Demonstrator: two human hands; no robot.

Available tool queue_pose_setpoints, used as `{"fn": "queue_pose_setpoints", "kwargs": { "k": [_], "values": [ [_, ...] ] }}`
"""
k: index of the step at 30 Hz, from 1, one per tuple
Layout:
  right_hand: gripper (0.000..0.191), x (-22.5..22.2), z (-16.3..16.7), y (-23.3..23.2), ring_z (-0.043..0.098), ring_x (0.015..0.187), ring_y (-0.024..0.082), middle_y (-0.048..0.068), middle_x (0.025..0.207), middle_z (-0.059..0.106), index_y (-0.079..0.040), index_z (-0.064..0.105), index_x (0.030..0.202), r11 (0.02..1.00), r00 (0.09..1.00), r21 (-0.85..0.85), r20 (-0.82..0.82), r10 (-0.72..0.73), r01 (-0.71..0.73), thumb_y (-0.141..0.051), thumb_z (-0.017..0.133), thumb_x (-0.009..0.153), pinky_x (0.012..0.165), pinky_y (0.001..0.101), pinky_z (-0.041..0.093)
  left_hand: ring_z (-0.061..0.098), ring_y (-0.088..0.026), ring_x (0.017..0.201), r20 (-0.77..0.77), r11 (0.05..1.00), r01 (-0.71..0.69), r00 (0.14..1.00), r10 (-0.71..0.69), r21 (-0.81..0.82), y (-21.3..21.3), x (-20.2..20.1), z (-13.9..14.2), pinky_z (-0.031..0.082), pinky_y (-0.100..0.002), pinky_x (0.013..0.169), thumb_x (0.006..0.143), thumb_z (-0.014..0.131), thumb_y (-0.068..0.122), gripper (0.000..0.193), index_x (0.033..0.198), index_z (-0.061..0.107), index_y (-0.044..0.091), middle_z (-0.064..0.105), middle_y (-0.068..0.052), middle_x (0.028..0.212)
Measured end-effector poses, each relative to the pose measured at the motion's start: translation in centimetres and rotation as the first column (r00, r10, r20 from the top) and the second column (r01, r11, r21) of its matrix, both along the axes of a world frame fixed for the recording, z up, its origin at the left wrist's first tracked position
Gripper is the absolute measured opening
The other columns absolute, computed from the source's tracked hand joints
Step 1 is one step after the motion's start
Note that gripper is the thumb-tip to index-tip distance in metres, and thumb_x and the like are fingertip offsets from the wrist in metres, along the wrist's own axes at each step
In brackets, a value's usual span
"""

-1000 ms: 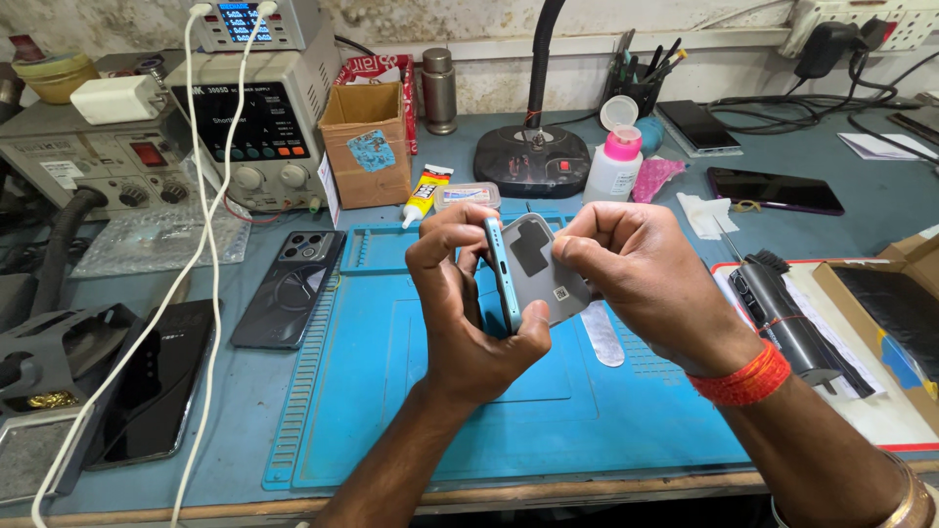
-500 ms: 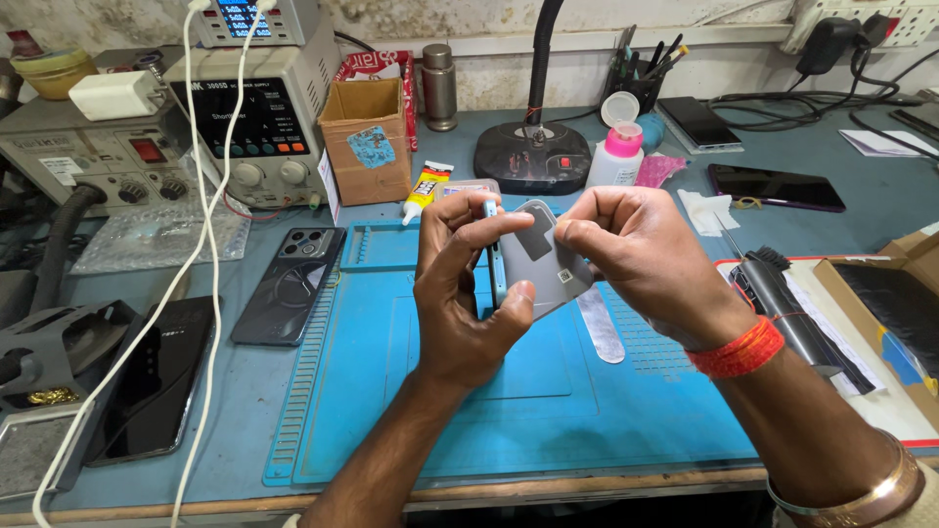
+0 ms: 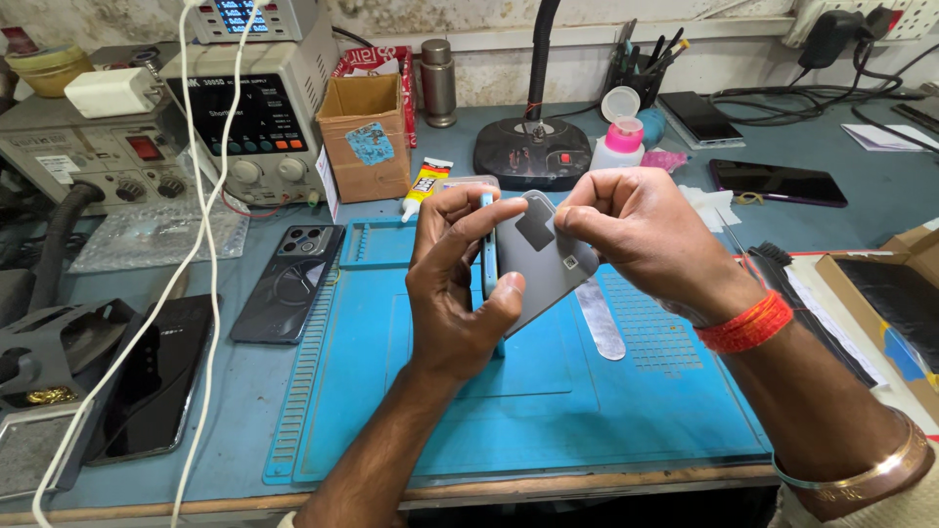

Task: The person holds a smartphone and pries along the edge of its back cover using a thin metal blade, working around the phone's edge. They separate and lift off the back cover, set it on the mat, then use a screwdriver to unscrew screws from the exposed internal components of the phone.

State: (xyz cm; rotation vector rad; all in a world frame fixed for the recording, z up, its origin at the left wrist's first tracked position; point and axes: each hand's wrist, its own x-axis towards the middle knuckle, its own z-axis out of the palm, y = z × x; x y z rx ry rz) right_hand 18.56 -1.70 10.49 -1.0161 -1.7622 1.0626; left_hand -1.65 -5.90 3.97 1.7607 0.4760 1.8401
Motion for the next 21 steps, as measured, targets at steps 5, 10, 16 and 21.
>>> {"fn": "queue_pose_setpoints", "kwargs": {
  "k": [5,10,16,21],
  "values": [
    [0.016,0.0,0.3,0.4,0.059,0.070,0.003,-0.001,0.080,0.069,0.000,0.071,0.087,0.998,0.999,0.039,-0.020,0.039,-0.039,-0.013,0.067,0.094,0.061,0.0211,0.049,0.054,-0.019,0.121,0.020,0.995,0.000,1.000,0.002,-0.095,-0.2,0.2,-0.2,0.050,-0.031,0.108,0.083,0.061,0.008,0.051,0.134,0.067,0.002,0.050,-0.010,0.132],
    [0.015,0.2,1.1,0.1,0.059,0.065,0.006,0.001,0.076,0.069,0.001,0.071,0.085,0.995,0.998,-0.096,0.058,0.004,0.002,-0.013,0.068,0.091,0.056,0.0237,0.047,0.058,-0.017,0.116,-0.126,0.992,-0.077,0.990,0.064,-0.103,-0.8,1.1,-0.6,0.049,-0.030,0.110,0.083,0.061,0.004,0.058,0.141,0.068,0.004,0.057,-0.009,0.130],
    [0.016,0.2,1.7,-1.2,0.061,0.063,0.006,0.002,0.074,0.069,0.000,0.071,0.085,0.996,0.999,-0.088,0.055,-0.004,0.009,-0.015,0.070,0.090,0.055,0.0246,0.051,0.050,-0.024,0.139,-0.130,0.990,-0.132,0.982,0.137,0.046,-1.0,2.0,-0.7,0.049,-0.036,0.112,0.082,0.071,0.000,0.085,0.158,0.035,0.012,0.046,-0.012,0.144],
    [0.018,0.0,1.8,-0.9,0.062,0.064,0.006,0.002,0.075,0.068,0.000,0.071,0.086,0.998,0.999,-0.062,-0.041,-0.020,0.017,-0.017,0.069,0.091,0.056,0.0247,0.053,0.055,-0.026,0.125,-0.126,0.989,0.058,0.989,-0.075,-0.137,-0.3,2.2,-1.0,0.052,-0.041,0.106,0.082,0.066,0.003,0.107,0.166,0.001,0.014,0.049,-0.015,0.140]
  ]
}}
